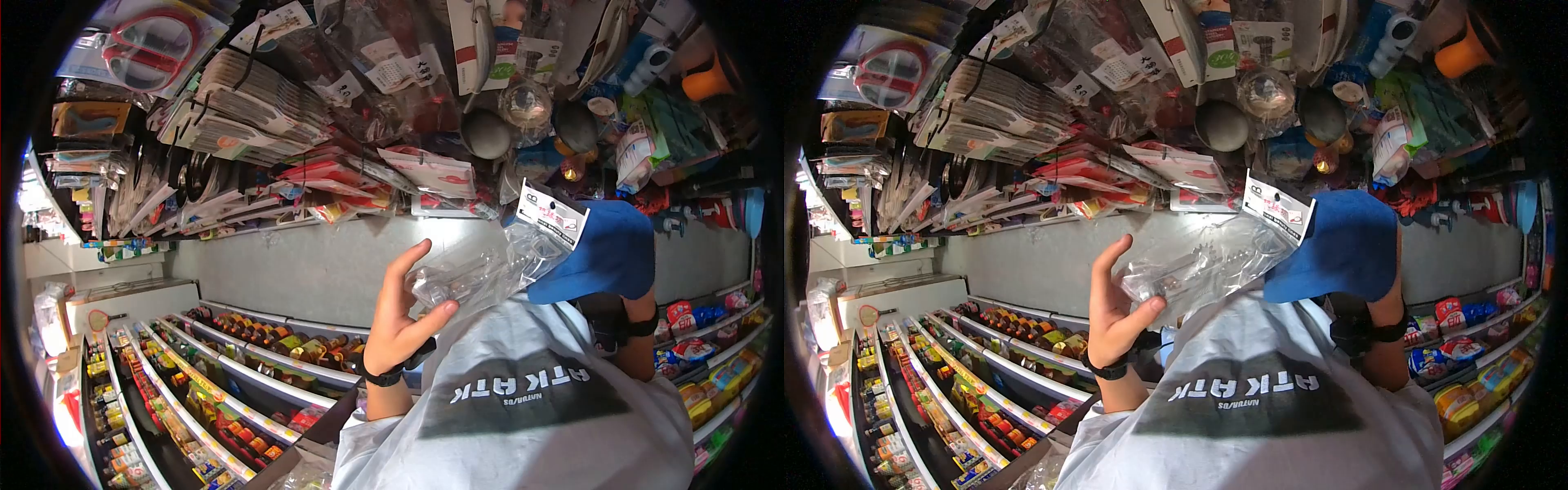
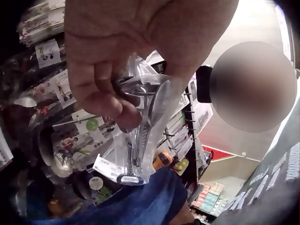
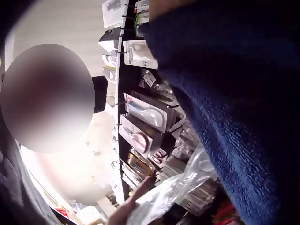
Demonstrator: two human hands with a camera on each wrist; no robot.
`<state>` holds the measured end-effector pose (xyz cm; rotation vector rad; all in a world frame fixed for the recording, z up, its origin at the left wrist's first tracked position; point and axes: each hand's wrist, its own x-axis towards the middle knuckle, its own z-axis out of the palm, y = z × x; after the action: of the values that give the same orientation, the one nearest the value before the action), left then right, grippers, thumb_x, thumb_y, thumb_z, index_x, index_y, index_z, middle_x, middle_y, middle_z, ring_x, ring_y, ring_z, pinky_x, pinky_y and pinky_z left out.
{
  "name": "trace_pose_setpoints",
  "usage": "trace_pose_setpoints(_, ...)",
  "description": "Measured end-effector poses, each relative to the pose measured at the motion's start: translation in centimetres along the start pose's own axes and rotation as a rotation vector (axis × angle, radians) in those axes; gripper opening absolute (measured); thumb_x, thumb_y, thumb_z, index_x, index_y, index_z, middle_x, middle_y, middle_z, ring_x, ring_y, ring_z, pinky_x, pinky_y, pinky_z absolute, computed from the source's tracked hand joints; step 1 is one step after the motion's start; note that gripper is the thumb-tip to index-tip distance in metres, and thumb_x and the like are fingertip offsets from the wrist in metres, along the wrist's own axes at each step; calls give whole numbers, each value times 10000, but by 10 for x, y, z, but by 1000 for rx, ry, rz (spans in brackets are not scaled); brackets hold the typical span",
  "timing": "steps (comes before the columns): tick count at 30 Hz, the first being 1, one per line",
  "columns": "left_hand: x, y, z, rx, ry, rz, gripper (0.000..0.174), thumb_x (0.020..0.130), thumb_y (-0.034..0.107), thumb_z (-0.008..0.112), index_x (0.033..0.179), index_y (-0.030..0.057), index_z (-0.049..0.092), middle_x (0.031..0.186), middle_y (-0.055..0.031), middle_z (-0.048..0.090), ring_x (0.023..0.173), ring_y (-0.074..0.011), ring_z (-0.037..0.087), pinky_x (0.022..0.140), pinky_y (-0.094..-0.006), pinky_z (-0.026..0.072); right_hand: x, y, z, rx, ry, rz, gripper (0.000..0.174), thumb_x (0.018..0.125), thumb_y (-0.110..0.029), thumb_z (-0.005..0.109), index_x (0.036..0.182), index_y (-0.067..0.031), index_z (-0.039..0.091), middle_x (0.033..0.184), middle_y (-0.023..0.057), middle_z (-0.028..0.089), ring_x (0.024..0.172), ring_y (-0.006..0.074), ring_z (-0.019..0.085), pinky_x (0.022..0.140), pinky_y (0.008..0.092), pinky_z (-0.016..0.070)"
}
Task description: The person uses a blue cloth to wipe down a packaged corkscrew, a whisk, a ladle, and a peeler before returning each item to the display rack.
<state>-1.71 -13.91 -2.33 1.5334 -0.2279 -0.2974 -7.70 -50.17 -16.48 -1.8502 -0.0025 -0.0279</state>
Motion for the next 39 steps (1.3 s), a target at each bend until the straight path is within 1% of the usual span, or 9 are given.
trace_pose_setpoints(8,2,-1,0,256,-80,92,621,762,52,712,1299,-9,407,1298,-153,471,1130,-210,494,956,-328,376,24,-104,34,231,83,-48,537,735,-4,703,1187,-37,414,1082,82,563,941,155,585,814,309,502)
trace_pose_setpoints(18,9,-6,-2,-1,136,38,575,798,50,636,1305,-33,379,1290,-132,430,1167,-194,415,992,-320,318,3,-44,29,399,335,77,564,804,-45,649,1284,-74,355,1161,82,520,976,175,573,863,345,493)
trace_pose_setpoints(21,9,-13,-5,-100,178,-7,560,786,42,636,1289,-29,400,1261,-120,442,1153,-183,422,984,-304,324,5,-28,24,686,222,200,560,820,-65,638,1301,-74,354,1154,88,532,979,177,573,870,351,489)
trace_pose_setpoints(26,11,-15,-1,-167,131,-61,537,772,14,638,1266,-18,429,1199,-90,472,1099,-154,442,933,-273,354,29,-68,36,355,-249,204,412,939,-247,404,1269,-1,423,1262,127,498,1132,210,510,961,374,429)
trace_pose_setpoints(27,11,-18,1,-185,110,-118,533,767,7,641,1260,-14,438,1182,-79,479,1078,-146,451,913,-262,363,26,-70,38,351,-246,205,412,939,-247,404,1269,-1,423,1262,127,498,1132,210,510,961,374,429)
trace_pose_setpoints(30,12,-23,2,-43,55,-99,504,741,-10,675,1213,-11,498,1154,-69,513,1047,-125,462,885,-246,362,12,-75,46,435,56,112,650,756,-43,677,1325,-44,363,1180,74,520,1056,166,534,891,325,454)
trace_pose_setpoints(33,13,-24,8,-2,14,-132,441,715,-8,710,1133,-21,569,1073,-59,578,986,-108,498,833,-239,391,9,-76,52,584,99,224,632,767,-42,658,1326,-42,363,1196,68,505,1069,165,522,910,331,440)
trace_pose_setpoints(35,13,-22,9,-32,-44,-332,385,703,21,732,1066,-13,610,983,-30,616,889,-104,543,770,-247,430,8,-83,54,688,100,273,608,776,-42,645,1318,-41,368,1178,74,516,1048,172,535,894,335,452)
trace_pose_setpoints(39,15,-31,9,195,-80,-275,401,660,51,763,1032,-9,625,965,-52,637,874,-132,577,791,-268,442,8,-91,54,964,26,417,526,805,-39,605,1285,-42,390,1110,91,548,971,196,578,832,348,494)
